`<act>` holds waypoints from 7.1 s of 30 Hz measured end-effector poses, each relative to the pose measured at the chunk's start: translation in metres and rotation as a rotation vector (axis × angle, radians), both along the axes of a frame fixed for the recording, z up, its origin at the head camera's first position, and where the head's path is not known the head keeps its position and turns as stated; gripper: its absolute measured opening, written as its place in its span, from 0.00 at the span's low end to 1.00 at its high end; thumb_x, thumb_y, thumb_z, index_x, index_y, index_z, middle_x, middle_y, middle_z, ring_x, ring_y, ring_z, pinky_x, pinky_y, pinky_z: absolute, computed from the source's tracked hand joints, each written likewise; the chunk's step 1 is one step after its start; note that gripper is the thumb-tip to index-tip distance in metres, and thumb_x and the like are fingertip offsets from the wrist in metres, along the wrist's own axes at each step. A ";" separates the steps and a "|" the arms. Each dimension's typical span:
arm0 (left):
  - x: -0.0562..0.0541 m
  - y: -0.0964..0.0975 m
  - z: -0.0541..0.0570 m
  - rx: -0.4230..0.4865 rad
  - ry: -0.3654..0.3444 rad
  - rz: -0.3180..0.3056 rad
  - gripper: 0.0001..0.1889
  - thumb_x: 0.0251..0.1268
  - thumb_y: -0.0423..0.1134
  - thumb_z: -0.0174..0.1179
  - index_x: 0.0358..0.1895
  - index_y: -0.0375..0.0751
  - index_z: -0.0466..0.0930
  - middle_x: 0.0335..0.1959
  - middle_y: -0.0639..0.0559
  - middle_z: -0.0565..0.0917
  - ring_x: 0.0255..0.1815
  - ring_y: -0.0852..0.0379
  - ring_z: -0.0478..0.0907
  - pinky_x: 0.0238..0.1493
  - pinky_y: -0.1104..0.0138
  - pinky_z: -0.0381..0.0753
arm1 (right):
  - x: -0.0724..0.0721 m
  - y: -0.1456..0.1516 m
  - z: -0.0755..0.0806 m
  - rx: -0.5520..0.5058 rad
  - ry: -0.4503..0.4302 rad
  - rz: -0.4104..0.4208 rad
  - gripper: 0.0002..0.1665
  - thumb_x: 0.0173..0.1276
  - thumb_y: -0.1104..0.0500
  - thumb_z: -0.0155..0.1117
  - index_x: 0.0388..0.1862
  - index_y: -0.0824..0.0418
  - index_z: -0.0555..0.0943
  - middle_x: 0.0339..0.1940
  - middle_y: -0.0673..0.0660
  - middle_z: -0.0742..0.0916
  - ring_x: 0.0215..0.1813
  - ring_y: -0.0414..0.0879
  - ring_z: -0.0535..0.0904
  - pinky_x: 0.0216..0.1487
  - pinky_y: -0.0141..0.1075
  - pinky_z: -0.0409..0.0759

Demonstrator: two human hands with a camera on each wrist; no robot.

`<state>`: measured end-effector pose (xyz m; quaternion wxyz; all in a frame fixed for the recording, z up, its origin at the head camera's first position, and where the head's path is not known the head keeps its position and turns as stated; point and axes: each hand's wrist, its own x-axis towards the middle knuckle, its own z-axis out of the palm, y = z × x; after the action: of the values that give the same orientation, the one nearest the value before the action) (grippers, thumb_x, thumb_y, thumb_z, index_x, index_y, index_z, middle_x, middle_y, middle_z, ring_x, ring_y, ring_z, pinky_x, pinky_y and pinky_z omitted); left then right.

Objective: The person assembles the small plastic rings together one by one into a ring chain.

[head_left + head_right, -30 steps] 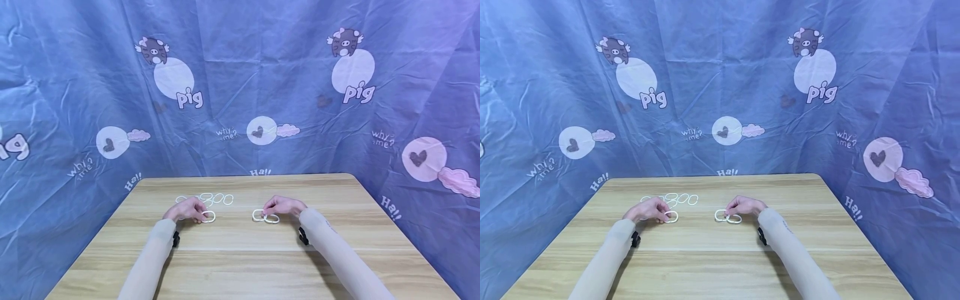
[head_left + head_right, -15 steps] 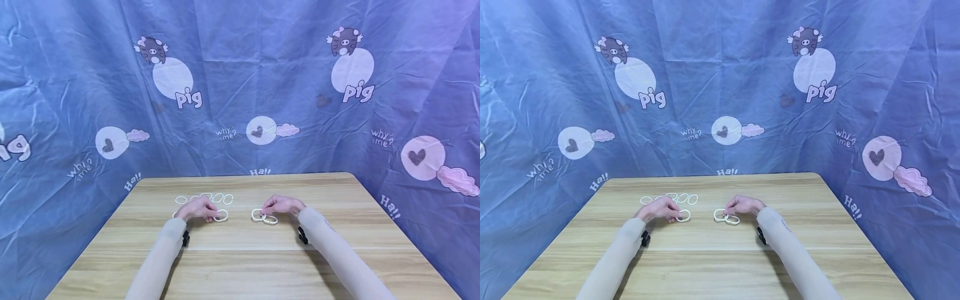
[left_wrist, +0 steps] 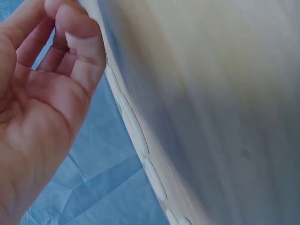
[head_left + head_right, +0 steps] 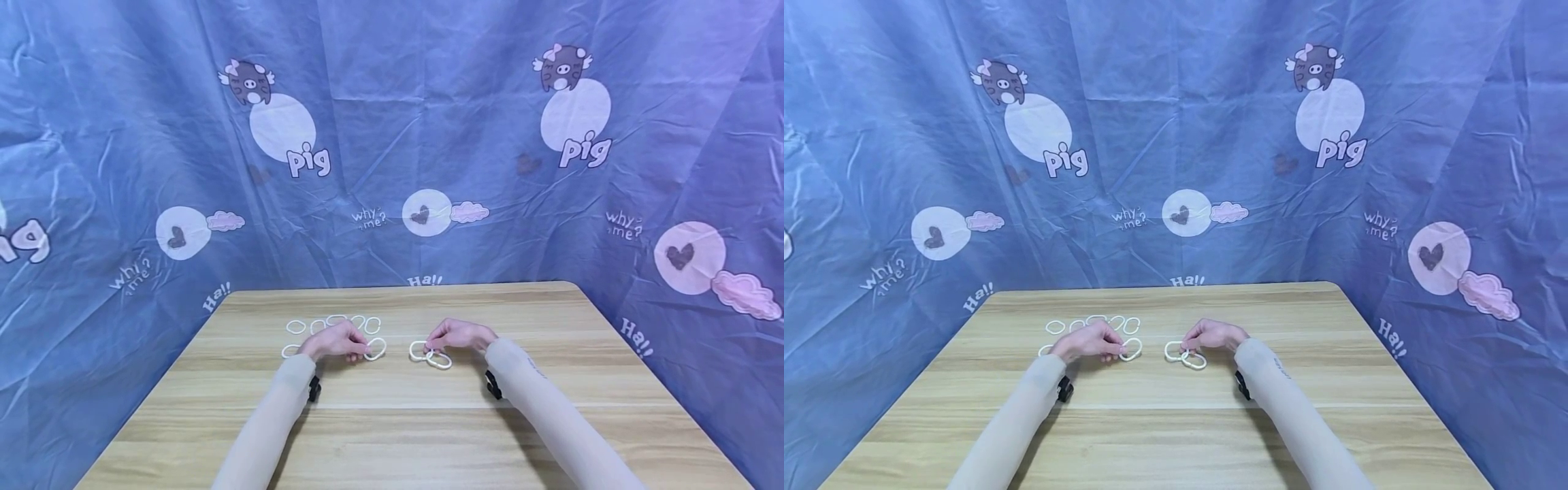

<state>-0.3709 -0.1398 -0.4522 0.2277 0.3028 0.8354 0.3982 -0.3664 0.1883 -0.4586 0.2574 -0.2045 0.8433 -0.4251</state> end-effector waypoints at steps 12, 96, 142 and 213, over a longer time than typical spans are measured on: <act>0.001 0.021 -0.002 0.092 -0.176 0.056 0.07 0.66 0.27 0.59 0.37 0.24 0.83 0.25 0.42 0.86 0.22 0.58 0.83 0.32 0.64 0.87 | -0.002 -0.004 -0.001 0.006 0.000 -0.015 0.12 0.70 0.57 0.61 0.43 0.62 0.87 0.32 0.50 0.88 0.37 0.43 0.78 0.51 0.37 0.71; 0.005 0.081 0.002 0.015 0.262 0.124 0.10 0.66 0.37 0.63 0.32 0.32 0.87 0.20 0.46 0.86 0.15 0.62 0.81 0.22 0.68 0.84 | -0.006 -0.019 0.001 0.004 0.029 -0.151 0.15 0.74 0.59 0.54 0.33 0.66 0.84 0.27 0.50 0.83 0.33 0.43 0.71 0.42 0.34 0.67; 0.003 0.072 0.003 -0.012 0.300 0.131 0.06 0.62 0.37 0.67 0.30 0.40 0.88 0.15 0.47 0.83 0.13 0.63 0.75 0.16 0.75 0.74 | -0.004 -0.009 -0.002 -0.043 0.102 -0.150 0.12 0.69 0.56 0.63 0.42 0.61 0.88 0.41 0.54 0.90 0.44 0.42 0.81 0.55 0.37 0.71; 0.005 0.077 0.001 0.184 -0.005 0.111 0.04 0.59 0.28 0.67 0.34 0.29 0.86 0.27 0.39 0.87 0.18 0.58 0.82 0.27 0.64 0.87 | 0.000 -0.012 0.004 0.094 0.254 0.001 0.06 0.66 0.60 0.67 0.32 0.63 0.85 0.23 0.50 0.84 0.27 0.41 0.72 0.35 0.32 0.70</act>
<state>-0.3658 -0.0631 -0.4510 0.1786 0.2745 0.8103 0.4860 -0.3667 0.1760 -0.4549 0.1581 -0.2445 0.8881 -0.3556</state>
